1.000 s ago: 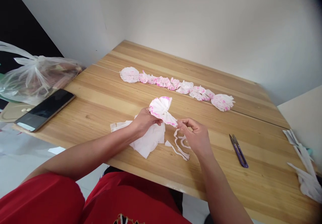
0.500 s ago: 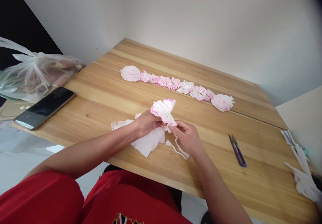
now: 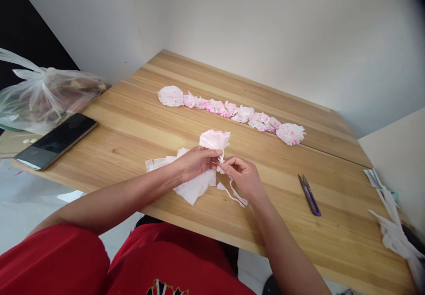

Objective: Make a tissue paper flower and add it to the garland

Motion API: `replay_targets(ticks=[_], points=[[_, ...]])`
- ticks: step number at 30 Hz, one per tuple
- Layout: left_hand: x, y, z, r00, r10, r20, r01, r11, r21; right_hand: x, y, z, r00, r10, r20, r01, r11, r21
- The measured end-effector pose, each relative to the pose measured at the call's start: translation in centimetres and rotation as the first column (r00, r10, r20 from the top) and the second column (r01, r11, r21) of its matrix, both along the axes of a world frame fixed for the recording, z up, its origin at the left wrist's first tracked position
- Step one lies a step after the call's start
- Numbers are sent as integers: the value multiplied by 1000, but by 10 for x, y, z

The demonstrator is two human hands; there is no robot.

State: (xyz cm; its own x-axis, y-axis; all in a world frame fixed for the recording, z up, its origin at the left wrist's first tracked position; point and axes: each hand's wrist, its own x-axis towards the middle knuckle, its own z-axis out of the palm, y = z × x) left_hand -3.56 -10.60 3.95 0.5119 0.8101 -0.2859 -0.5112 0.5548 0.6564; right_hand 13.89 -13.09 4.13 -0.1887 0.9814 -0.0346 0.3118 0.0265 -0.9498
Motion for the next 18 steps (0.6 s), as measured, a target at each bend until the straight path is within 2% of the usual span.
replay_targets(ticks=[7,10,14,18], points=[[6,-6,8,1000,-14,23,12,997,77,-9,-7,1,981,-106,164,80,984,162],[6,-6,10,999,38,-4,-37,998,44,-10,-8,6,981,-67,180,33,982,184],[4,-3,12,997,76,-11,-76,997,18,-4,-5,14,997,21,68,-28,994,107],[2,0,10,993,107,-40,-106,994,23,-1,-3,14,999,21,-49,-21,1000,-8]])
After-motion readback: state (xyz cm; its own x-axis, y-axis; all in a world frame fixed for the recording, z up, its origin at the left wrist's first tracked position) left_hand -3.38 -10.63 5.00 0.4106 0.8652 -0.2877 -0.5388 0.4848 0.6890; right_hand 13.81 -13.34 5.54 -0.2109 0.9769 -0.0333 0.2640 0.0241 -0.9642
